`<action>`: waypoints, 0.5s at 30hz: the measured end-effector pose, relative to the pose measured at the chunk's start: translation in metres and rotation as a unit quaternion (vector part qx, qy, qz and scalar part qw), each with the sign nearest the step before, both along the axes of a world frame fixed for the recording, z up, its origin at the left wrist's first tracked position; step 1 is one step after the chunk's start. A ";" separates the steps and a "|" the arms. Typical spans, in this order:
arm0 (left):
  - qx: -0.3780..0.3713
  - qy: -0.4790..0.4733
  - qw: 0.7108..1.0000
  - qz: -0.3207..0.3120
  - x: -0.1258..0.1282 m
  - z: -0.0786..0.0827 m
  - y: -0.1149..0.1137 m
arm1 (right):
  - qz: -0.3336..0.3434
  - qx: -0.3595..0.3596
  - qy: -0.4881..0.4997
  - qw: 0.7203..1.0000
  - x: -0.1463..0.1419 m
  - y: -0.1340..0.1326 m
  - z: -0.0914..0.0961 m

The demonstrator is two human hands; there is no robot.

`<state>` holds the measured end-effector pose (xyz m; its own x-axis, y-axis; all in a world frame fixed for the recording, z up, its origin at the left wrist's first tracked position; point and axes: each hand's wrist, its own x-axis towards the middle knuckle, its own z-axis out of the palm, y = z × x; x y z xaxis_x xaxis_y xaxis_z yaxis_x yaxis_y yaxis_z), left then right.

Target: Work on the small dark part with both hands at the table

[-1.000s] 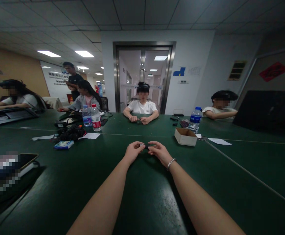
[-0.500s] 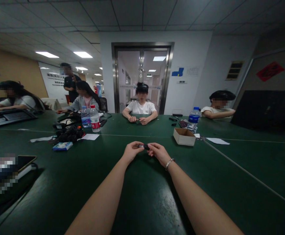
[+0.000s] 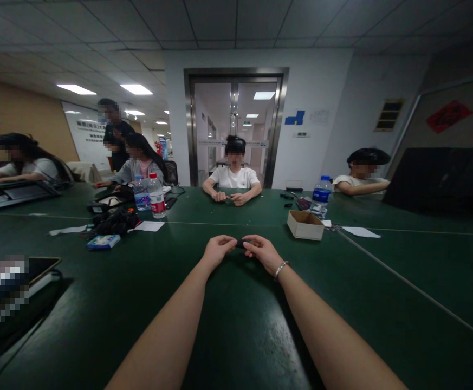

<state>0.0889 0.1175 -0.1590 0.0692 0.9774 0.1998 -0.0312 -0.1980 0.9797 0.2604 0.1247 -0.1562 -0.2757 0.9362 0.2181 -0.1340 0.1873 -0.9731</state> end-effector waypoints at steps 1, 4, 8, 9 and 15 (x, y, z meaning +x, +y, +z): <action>-0.002 0.000 1.000 0.001 0.000 0.000 0.000 | 0.002 0.001 -0.001 1.000 0.000 0.000 0.000; -0.002 0.004 1.000 0.001 0.000 0.000 0.000 | 0.003 0.000 -0.001 1.000 0.000 -0.001 0.001; 0.027 0.012 1.000 -0.006 -0.002 0.002 -0.002 | 0.001 -0.004 -0.001 1.000 0.000 0.001 0.000; 0.037 0.008 0.999 -0.011 -0.002 0.003 -0.003 | 0.000 -0.008 0.002 1.000 0.000 0.002 -0.001; 0.048 -0.010 0.998 -0.034 -0.002 0.007 -0.008 | -0.002 -0.032 0.019 0.999 0.000 0.005 -0.004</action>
<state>0.0868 0.1096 -0.1521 0.1306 0.9468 0.2942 -0.0673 -0.2875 0.9554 0.2609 0.1298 -0.1598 -0.2643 0.9499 0.1671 -0.1706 0.1245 -0.9774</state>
